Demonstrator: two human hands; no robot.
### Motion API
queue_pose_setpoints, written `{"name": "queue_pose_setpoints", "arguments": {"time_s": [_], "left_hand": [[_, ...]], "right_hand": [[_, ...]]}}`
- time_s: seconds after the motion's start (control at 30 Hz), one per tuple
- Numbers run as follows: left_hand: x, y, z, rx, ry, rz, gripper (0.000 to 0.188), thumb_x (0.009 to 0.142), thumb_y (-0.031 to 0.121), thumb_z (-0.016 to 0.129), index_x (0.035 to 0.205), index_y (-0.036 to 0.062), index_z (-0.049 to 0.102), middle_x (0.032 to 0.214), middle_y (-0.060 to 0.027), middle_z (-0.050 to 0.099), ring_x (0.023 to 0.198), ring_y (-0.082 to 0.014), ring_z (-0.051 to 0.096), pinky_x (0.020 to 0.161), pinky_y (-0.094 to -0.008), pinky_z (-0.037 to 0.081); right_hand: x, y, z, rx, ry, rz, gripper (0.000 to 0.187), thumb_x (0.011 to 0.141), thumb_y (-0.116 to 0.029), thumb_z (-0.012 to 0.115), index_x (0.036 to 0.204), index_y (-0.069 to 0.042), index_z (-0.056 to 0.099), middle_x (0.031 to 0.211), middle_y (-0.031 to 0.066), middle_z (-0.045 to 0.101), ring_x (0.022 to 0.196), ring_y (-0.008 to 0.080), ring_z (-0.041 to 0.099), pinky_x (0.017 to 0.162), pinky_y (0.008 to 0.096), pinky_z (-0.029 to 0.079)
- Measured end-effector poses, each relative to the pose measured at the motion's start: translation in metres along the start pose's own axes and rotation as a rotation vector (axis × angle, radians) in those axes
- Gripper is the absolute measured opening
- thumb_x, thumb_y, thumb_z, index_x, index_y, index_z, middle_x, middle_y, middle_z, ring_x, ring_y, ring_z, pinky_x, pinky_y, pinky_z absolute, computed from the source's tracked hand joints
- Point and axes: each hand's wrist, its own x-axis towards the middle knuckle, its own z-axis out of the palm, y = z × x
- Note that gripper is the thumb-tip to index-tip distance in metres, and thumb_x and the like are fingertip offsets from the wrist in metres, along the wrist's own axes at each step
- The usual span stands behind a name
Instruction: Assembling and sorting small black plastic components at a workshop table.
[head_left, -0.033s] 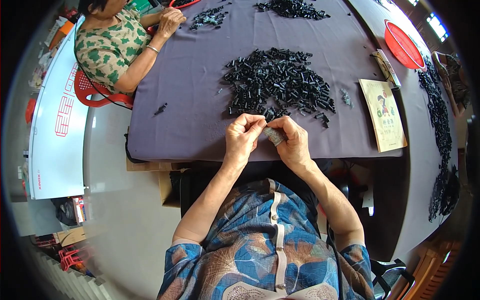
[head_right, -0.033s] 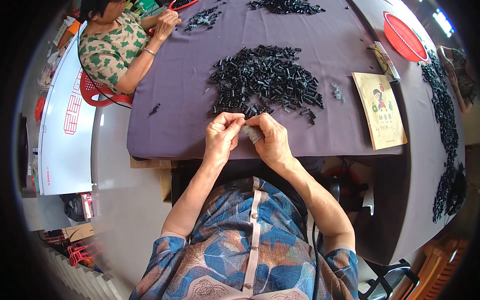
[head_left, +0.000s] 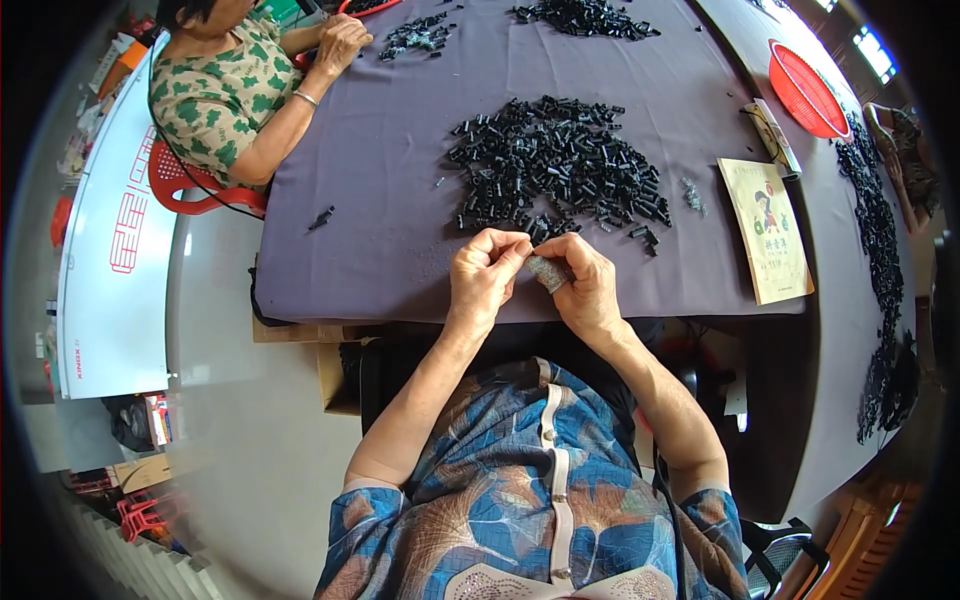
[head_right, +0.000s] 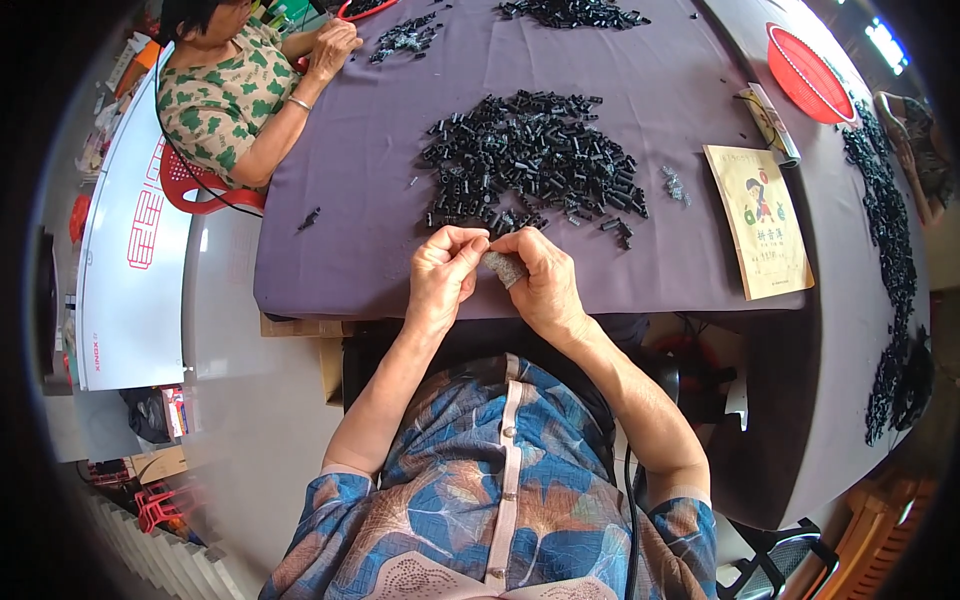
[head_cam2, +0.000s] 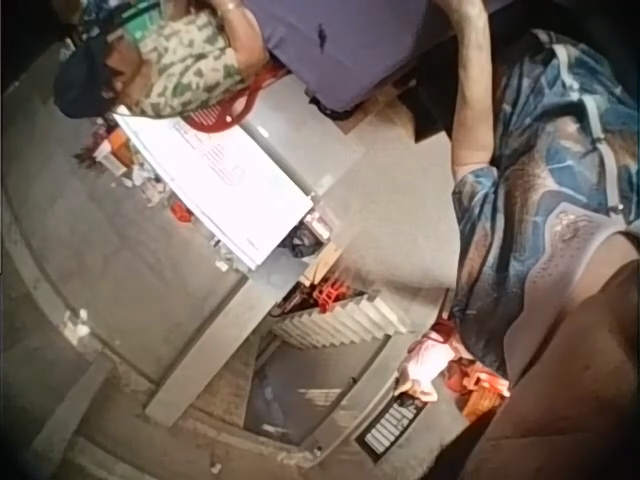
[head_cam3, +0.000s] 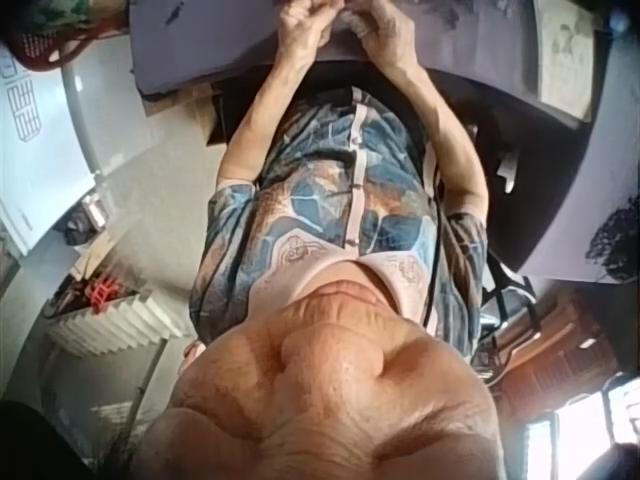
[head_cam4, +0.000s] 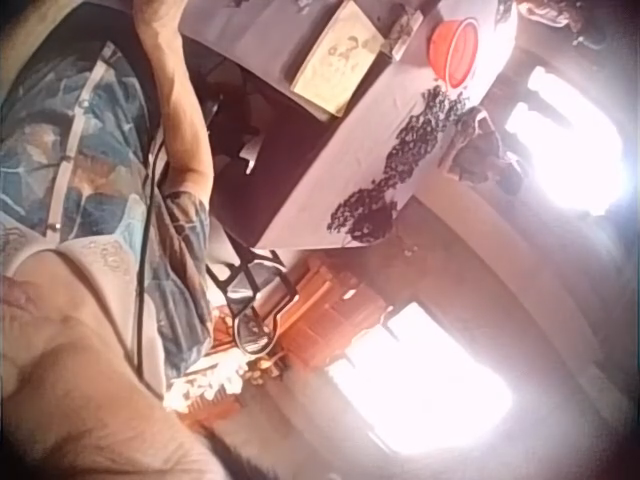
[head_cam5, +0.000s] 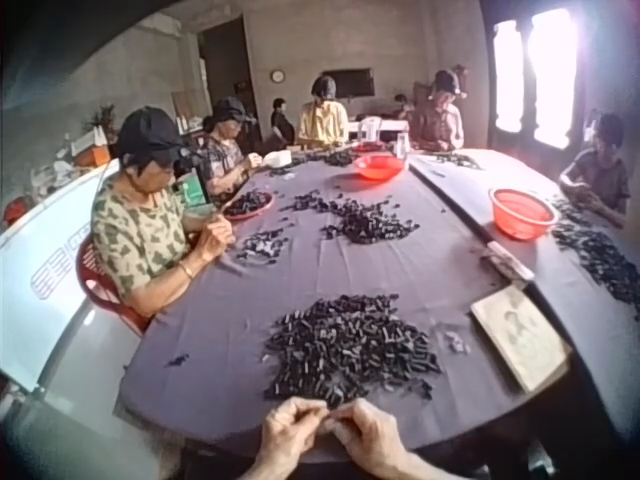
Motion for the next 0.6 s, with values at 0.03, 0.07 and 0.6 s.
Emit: {"name": "queue_pose_setpoints", "arguments": {"time_s": [0.03, 0.07, 0.6], "left_hand": [[0.000, 0.000, -0.001, -0.001, -0.002, 0.000, 0.005, 0.086, 0.010, 0.067, 0.087, 0.0054, 0.065, 0.061, 0.0067, 0.053, 0.042, 0.0014, 0.036, 0.034, -0.0153, 0.024], [0.000, -0.001, -0.002, 0.008, -0.008, -0.015, 0.006, 0.087, 0.011, 0.067, 0.087, 0.0052, 0.064, 0.061, 0.0067, 0.052, 0.041, 0.0013, 0.036, 0.034, -0.0154, 0.023], [0.000, 0.004, -0.008, 0.017, -0.123, -0.095, 0.006, 0.089, 0.008, 0.062, 0.092, 0.0026, 0.064, 0.060, 0.0053, 0.050, 0.041, 0.0004, 0.037, 0.034, -0.0165, 0.025]], "right_hand": [[0.000, 0.000, 0.000, -0.002, 0.001, -0.001, 0.024, 0.069, 0.009, 0.065, 0.089, -0.002, 0.058, 0.082, 0.0114, 0.062, 0.073, 0.0277, 0.062, 0.063, 0.0324, 0.050], [0.000, 0.001, 0.000, 0.005, 0.000, -0.002, 0.024, 0.069, 0.008, 0.066, 0.088, -0.003, 0.058, 0.081, 0.0111, 0.061, 0.071, 0.0272, 0.062, 0.062, 0.0321, 0.049], [-0.001, 0.011, -0.005, -0.094, -0.169, -0.081, 0.036, 0.060, 0.012, 0.053, 0.093, -0.002, 0.053, 0.085, 0.0148, 0.056, 0.076, 0.0372, 0.059, 0.063, 0.0411, 0.049]]}}
